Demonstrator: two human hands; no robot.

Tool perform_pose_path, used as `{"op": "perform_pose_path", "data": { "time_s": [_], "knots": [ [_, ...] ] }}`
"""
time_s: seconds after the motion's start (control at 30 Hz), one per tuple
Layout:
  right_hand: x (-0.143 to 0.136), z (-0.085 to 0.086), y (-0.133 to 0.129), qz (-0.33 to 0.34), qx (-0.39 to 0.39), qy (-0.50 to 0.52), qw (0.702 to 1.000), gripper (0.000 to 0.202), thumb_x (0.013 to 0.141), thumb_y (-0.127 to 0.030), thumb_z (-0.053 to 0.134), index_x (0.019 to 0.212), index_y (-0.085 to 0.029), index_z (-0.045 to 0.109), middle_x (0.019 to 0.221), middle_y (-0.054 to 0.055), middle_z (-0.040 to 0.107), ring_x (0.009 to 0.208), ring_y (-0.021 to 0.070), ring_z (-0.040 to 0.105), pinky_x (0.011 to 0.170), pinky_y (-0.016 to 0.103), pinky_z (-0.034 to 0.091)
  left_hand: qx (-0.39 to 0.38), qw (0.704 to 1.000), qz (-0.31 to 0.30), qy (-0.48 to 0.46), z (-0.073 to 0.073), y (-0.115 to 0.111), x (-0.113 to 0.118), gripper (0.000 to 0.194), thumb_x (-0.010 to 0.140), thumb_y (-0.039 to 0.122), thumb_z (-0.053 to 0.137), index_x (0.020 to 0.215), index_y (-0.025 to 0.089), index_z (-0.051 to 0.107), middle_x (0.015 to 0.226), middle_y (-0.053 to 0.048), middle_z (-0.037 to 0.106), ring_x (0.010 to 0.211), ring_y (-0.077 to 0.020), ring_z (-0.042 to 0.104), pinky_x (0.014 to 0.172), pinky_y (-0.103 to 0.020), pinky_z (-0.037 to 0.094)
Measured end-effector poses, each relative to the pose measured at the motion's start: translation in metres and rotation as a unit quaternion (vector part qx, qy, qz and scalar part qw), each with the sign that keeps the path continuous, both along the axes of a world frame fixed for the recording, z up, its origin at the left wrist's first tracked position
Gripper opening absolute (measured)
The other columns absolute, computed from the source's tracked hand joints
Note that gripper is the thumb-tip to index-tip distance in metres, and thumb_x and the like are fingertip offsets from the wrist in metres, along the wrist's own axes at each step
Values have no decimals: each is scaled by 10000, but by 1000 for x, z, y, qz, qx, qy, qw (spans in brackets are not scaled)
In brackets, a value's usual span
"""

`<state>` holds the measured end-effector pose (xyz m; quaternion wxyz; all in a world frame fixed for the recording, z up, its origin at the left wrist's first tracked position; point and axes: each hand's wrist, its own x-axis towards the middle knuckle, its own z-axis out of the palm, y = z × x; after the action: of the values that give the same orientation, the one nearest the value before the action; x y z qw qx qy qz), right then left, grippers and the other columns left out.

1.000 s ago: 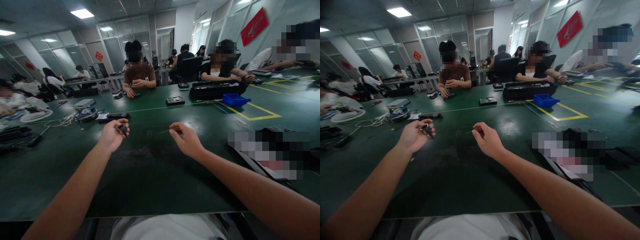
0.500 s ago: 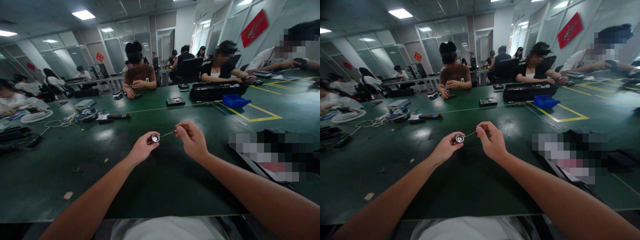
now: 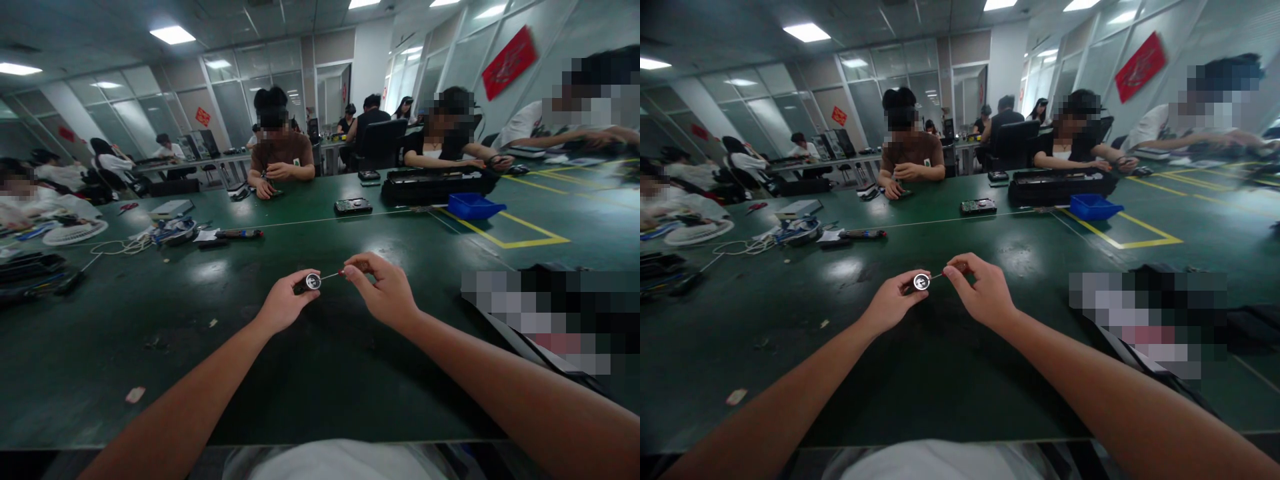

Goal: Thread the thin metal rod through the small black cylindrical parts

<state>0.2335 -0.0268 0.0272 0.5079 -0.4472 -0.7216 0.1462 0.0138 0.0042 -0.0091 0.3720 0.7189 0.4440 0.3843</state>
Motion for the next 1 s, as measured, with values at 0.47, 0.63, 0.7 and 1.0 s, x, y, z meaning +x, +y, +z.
{"op": "perform_pose_path", "data": {
  "time_s": [0.47, 0.63, 0.7, 1.0],
  "knots": [
    [-2, 3, -1, 34, 12, -82, 996, 134, 921, -226, 523, 1003, -205, 627, 901, 54, 714, 816, 194, 674, 742, 325, 512, 40, 996, 25, 73, 4, -2, -4, 416, 795, 214, 735, 1203, 284, 693, 1251, -21, 674, 1224, -261, 579, 1119, -436, 373],
    [-2, 3, 1, -1, -19, -112, 993, 242, 983, -329, 468, 936, -198, 667, 757, 22, 700, 638, 153, 632, 612, 279, 444, 56, 994, 24, 93, 2, -2, -2, 410, 797, 192, 730, 1197, 276, 692, 1232, -12, 684, 1200, -231, 593, 1106, -395, 386],
    [-3, 3, 1, -3, -21, -132, 991, 239, 986, -315, 461, 1002, -195, 667, 771, 25, 704, 628, 150, 621, 609, 280, 431, 55, 994, 23, 97, 2, -1, -1, 407, 797, 186, 729, 1193, 276, 693, 1231, -10, 684, 1194, -226, 595, 1103, -388, 388],
    [-3, 7, 0, 1, -44, -178, 983, 259, 988, -288, 431, 1096, -180, 640, 835, 46, 702, 709, 178, 631, 647, 305, 438, 50, 994, 21, 95, -1, -1, -4, 416, 803, 195, 726, 1203, 305, 687, 1225, 5, 684, 1185, -218, 595, 1086, -380, 400]
  ]
}}
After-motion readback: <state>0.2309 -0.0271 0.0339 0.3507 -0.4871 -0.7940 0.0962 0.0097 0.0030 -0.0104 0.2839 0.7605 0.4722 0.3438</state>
